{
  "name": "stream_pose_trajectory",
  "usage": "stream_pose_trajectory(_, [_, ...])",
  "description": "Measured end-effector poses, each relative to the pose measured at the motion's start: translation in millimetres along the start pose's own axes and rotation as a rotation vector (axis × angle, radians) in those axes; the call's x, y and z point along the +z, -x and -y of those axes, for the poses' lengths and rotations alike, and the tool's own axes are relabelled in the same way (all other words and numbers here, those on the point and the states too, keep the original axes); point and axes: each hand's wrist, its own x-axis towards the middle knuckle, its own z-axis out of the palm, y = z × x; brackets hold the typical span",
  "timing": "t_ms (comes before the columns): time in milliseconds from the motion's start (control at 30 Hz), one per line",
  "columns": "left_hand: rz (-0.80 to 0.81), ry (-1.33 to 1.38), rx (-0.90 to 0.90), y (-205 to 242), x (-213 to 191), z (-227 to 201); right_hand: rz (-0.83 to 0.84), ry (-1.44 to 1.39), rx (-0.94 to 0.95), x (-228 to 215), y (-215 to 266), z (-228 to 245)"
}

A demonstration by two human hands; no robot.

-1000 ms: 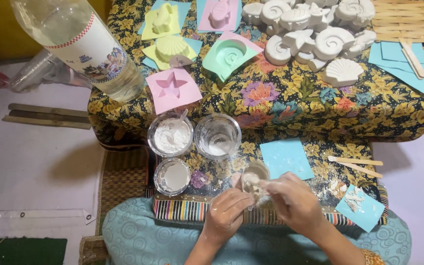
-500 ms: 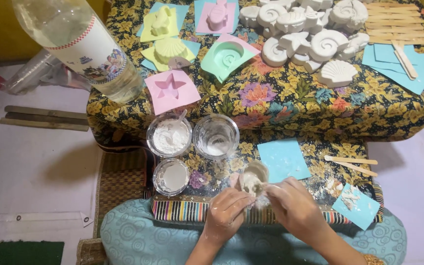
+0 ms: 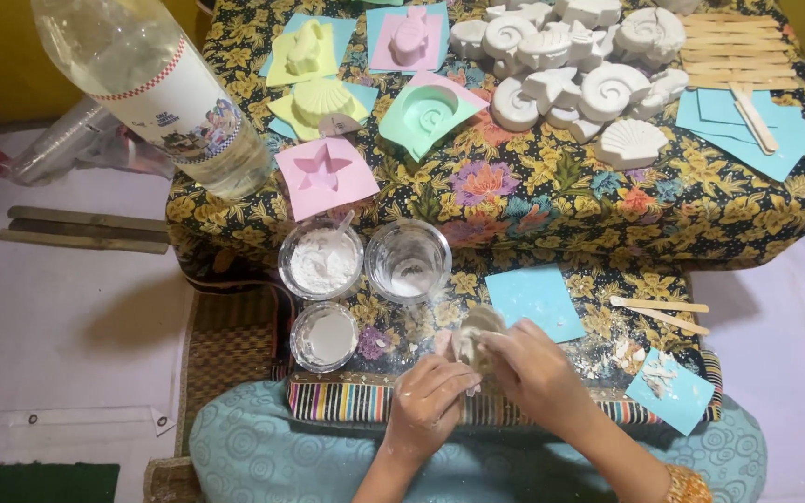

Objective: Mixing a white substance with water and pouring it into a silicone mold.

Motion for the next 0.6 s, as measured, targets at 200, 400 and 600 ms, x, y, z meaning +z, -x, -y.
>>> stream_pose_trajectory(200, [-0.042,0.001,-0.028,4,3,4,-0.058,0.041,0.024,-5,3,-10])
stream_pose_trajectory(400, [-0.040,0.036,-0.165,7,7,11,0.009,0.087,0.039,-9,2,0])
stream_pose_trajectory(600, [-0.108,0.003,-0.316,-16,12,14,-0.042,-0.019,0.058,-19,7,-8])
